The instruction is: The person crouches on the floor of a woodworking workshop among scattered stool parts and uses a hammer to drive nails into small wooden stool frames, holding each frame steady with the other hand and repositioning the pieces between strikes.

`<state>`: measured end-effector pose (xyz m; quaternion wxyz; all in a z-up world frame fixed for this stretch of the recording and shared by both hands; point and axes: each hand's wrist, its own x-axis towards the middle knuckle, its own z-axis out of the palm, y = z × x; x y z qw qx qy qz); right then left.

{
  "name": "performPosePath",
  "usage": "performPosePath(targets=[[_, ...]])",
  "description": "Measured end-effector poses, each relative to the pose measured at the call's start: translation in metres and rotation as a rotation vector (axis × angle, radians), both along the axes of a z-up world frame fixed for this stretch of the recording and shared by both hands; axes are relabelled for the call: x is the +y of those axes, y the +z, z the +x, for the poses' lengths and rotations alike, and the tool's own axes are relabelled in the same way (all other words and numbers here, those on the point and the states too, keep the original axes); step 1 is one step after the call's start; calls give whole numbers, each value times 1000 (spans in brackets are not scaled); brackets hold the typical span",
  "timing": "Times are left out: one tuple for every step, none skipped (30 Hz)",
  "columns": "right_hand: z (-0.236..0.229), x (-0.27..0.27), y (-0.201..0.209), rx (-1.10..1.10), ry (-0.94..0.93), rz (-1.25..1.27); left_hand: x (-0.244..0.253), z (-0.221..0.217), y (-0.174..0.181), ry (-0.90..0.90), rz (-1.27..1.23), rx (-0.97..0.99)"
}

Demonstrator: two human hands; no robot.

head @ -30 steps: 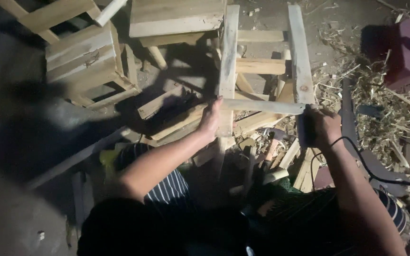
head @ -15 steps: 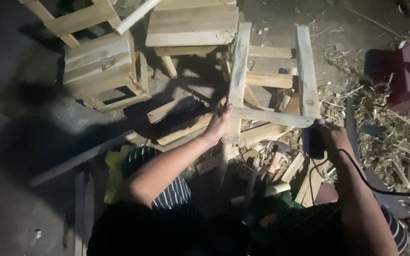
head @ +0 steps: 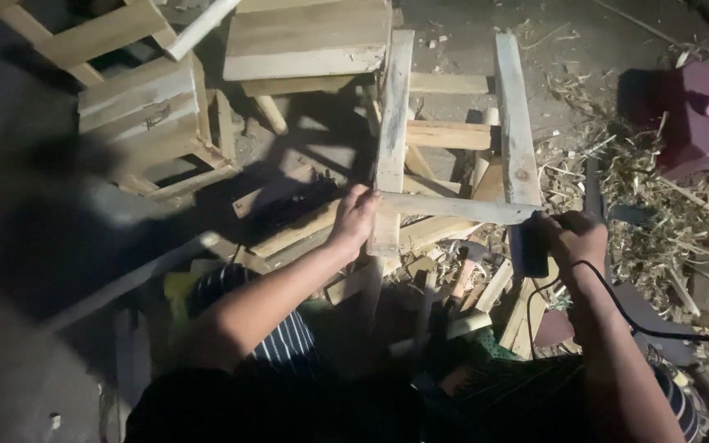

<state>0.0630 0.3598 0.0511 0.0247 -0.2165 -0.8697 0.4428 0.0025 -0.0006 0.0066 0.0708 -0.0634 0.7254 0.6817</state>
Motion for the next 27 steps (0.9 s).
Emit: performPosePath(targets=[[2, -3, 11, -57, -3, -30, -1, 3, 5, -13, -3, -29], [4, -7, 22, -114, -6, -60, -2, 5, 11, -26, -6, -58], [5, -5, 20, -119, -8, -62, -4, 9, 17, -27, -7, -63], [7, -4, 19, -134, 3, -55, -6, 13, 24, -53, 84, -108], [8, -2, 18, -150, 14, -47, -7, 17, 30, -78, 176, -154], [9, -3, 21, -155, 12, -48, -9, 16, 27, -79, 175, -159], [11, -4, 23, -127, 32, -55, -10, 16, 23, -69, 126, -120], [13, -5, 25, -99, 51, -62, -11, 16, 20, -59, 77, -82], [13, -8, 33, -102, 52, -62, -10, 16, 22, -58, 76, -85], [13, -12, 40, -145, 18, -122, -10, 16, 24, -38, 150, -142], [12, -16, 48, -184, -9, -182, -10, 15, 27, -12, 223, -194], [16, -12, 41, -184, -2, -184, -9, 13, 24, -5, 221, -193], [17, -9, 34, -132, 0, -251, -9, 11, 22, 28, 211, -239], [18, -6, 27, -81, 1, -319, -10, 9, 20, 60, 201, -285], [18, -4, 25, -81, 15, -322, -12, 9, 16, 74, 200, -281], [19, -3, 22, -72, 43, -216, -13, 9, 12, 41, 237, -219], [22, 0, 19, -63, 67, -109, -13, 10, 7, 3, 274, -159], [19, 2, 14, -64, 75, -110, -15, 11, 7, 11, 273, -158], [19, 5, 9, -73, 39, -106, -16, 12, 7, -5, 338, -131], [18, 7, 5, -83, 4, -102, -16, 13, 8, -20, 402, -103], [17, 6, 7, -83, 5, -102, -17, 13, 12, -19, 402, -102], [16, 4, 10, -87, 13, -100, -17, 13, 16, -19, 369, -168], [16, 4, 12, -92, 17, -98, -17, 13, 21, -23, 334, -234], [16, 2, 13, -91, 16, -98, -17, 12, 11, -24, 334, -233], [16, 1, 14, -107, 8, -121, -18, 12, 1, 3, 417, -227], [16, -1, 16, -123, 0, -144, -18, 11, -10, 31, 500, -220], [17, -7, 24, -121, -3, -143, -17, 13, -8, 27, 501, -219]])
